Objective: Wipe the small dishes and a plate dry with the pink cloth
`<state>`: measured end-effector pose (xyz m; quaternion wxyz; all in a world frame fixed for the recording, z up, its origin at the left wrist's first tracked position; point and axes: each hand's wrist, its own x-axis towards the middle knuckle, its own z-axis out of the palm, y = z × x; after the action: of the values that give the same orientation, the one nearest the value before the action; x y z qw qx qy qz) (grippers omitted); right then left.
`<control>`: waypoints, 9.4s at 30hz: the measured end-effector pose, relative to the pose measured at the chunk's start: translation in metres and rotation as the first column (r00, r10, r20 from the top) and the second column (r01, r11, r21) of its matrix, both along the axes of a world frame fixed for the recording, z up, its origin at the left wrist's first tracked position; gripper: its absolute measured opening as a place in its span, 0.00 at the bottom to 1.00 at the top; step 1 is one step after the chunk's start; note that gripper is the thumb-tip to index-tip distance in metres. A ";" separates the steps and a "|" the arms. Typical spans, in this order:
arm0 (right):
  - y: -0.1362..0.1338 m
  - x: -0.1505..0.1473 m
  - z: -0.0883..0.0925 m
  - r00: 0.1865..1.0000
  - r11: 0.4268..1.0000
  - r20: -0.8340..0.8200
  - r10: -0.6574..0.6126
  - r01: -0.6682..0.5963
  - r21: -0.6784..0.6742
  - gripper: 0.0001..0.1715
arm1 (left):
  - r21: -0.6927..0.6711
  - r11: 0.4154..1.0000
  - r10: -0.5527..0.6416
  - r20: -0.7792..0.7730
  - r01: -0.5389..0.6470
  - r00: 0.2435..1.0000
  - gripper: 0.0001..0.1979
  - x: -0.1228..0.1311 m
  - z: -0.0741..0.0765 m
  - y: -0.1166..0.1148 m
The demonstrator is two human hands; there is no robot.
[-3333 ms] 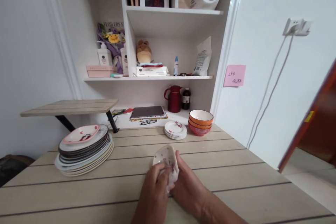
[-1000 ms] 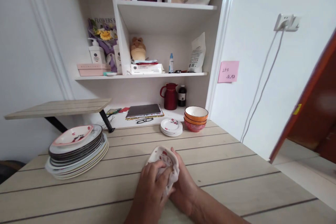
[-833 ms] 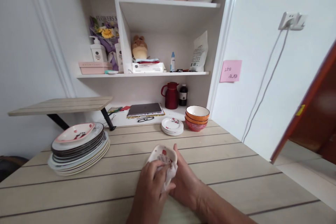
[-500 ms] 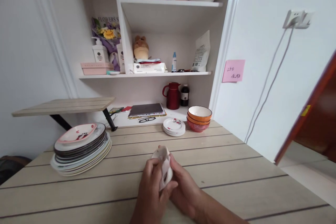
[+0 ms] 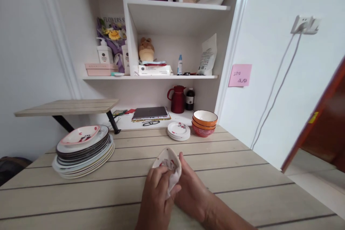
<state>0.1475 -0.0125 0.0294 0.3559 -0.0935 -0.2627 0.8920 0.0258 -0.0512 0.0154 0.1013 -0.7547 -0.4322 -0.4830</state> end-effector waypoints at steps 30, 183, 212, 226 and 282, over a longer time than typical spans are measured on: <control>-0.009 -0.005 0.001 0.969 0.964 0.032 -0.245 0.240 0.117 0.44 | -0.346 0.926 0.032 0.473 0.152 0.880 0.12 0.001 -0.009 0.008; -0.001 -0.007 -0.009 0.971 0.977 0.164 -0.173 0.190 -0.093 0.40 | -0.211 0.972 -0.109 -0.001 0.107 0.994 0.25 0.002 -0.013 0.007; 0.009 -0.003 -0.005 0.993 0.992 0.083 -0.081 0.088 -0.093 0.31 | -0.225 0.966 -0.085 0.189 0.127 0.978 0.17 -0.004 -0.017 0.017; -0.004 -0.013 -0.009 0.957 0.964 0.117 -0.266 0.264 0.032 0.33 | -0.271 0.958 -0.029 0.243 0.097 0.969 0.22 -0.006 -0.017 0.012; -0.005 -0.004 -0.004 0.956 0.946 0.109 -0.273 0.247 0.211 0.51 | -0.459 0.825 0.005 0.589 0.329 0.808 0.15 -0.002 0.002 0.007</control>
<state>0.1436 -0.0172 0.0252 0.4591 -0.1531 -0.3579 0.7986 0.0236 -0.0439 0.0178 -0.2920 -0.6094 -0.4912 -0.5496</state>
